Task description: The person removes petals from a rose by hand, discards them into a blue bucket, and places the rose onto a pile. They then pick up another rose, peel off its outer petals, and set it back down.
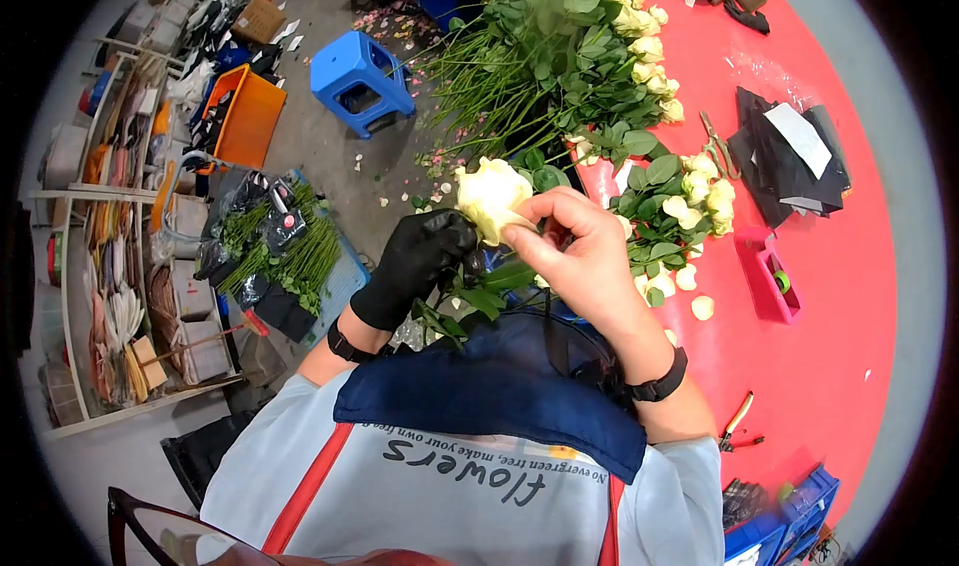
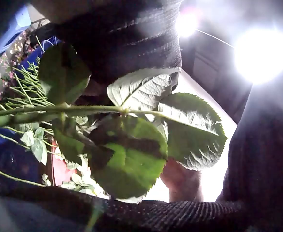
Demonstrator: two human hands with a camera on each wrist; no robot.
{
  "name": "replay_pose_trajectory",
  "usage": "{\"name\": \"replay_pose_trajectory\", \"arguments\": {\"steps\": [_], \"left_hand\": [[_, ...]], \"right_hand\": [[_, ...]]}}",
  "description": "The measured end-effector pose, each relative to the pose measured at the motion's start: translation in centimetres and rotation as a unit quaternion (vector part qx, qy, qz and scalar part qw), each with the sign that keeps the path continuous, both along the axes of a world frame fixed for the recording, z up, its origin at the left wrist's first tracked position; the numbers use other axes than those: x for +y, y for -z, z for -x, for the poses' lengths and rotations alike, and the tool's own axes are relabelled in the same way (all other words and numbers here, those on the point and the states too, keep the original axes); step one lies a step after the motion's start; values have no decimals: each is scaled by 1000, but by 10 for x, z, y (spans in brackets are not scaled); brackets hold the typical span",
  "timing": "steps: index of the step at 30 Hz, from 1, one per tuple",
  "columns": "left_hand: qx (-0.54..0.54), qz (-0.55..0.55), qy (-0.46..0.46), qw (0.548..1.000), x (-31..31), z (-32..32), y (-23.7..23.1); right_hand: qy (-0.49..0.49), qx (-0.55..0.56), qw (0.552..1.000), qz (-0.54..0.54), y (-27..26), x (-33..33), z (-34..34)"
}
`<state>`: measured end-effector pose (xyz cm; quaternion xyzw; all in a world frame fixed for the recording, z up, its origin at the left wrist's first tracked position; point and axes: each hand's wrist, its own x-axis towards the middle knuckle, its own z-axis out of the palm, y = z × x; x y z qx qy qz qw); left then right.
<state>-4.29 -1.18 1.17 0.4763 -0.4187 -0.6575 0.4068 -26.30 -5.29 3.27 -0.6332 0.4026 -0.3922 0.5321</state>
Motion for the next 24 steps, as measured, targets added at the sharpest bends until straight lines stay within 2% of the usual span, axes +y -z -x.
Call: {"name": "replay_pose_trajectory", "arguments": {"steps": [3,6,9,12,15,17,19,24], "left_hand": [[26,9,11,1000,0,3,-4],[95,-33,-1,995,2,1,-2],[133,-60,22,989,2,-5,7],[100,-55,19,993,0,-12,-3],[31,-6,-24,999,-1,-21,-1],[-44,4,-33,998,-3,-22,-14],[-104,32,-55,993,-2,-21,-17],[-205,66,-62,975,-2,-12,-10]], "right_hand": [[-30,-6,999,-36,-2,2,1],[-25,-8,999,-26,-1,3,4],[-21,-5,998,63,-2,6,8],[-8,18,993,118,-1,8,15],[16,32,995,88,12,10,25],[-24,97,993,58,14,12,29],[-20,101,995,3,14,18,25],[42,59,994,85,17,15,23]]}}
